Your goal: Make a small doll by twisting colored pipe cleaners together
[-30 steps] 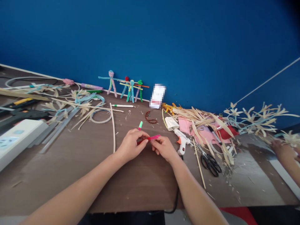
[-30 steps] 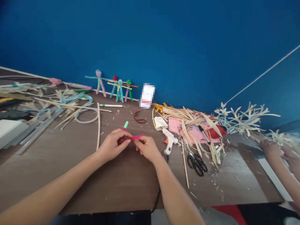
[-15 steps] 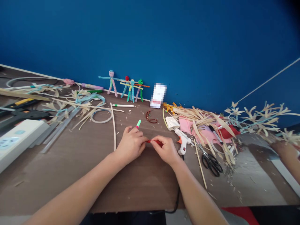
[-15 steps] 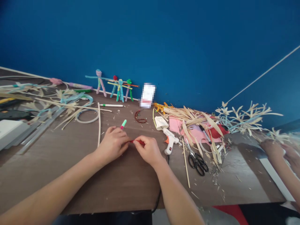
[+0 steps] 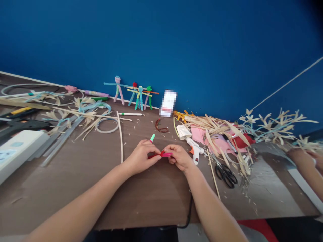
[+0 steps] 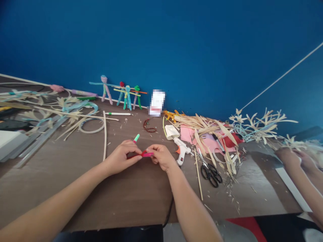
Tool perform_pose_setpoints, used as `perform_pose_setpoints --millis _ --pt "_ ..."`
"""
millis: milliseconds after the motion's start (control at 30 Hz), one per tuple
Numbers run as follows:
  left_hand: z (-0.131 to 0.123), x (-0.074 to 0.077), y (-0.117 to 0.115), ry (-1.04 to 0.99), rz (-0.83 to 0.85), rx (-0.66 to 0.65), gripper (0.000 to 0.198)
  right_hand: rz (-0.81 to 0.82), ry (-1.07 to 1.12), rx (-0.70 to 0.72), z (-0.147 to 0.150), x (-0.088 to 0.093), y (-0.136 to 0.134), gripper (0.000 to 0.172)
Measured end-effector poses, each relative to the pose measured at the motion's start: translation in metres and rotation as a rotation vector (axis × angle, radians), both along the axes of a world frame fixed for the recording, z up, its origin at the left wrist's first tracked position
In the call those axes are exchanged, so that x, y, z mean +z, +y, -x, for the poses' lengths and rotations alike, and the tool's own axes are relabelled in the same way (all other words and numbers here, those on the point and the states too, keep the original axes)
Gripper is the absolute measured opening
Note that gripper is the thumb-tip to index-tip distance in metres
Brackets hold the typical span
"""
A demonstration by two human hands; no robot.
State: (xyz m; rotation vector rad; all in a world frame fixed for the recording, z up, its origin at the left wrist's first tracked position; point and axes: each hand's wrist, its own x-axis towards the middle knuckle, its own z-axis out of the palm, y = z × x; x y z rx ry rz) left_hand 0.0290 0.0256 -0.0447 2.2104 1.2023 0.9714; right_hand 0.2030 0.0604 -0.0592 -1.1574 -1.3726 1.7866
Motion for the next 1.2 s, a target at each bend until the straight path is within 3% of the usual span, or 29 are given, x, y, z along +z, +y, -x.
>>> perform_pose_setpoints --millis 67,233,400,500,767,1200 --pt "-0.001 -0.002 0.000 -0.025 0.015 0.063 0.012 -0.185 -0.096 -0.082 0.002 0.000 -0.002 0.012" --pt "-0.001 -0.006 0.001 -0.089 0.006 0.228 0.010 -0.887 -0.374 -0.328 0.005 0.009 -0.010 0.019" --pt "0.000 -0.006 0.002 -0.135 0.009 0.259 0.013 -1.115 -0.472 -0.479 0.006 0.023 -0.022 0.036" --pt "0.001 -0.003 0.001 -0.146 0.017 0.246 0.013 -1.154 -0.508 -0.497 0.006 0.026 -0.026 0.028" --pt "0.002 0.003 0.000 -0.154 0.049 0.191 0.013 -0.979 -0.368 -0.249 0.007 0.022 -0.021 0.015" --pt "0.000 0.009 -0.004 -0.157 0.153 0.138 0.007 -0.950 -0.302 -0.208 0.010 0.021 -0.023 0.006"
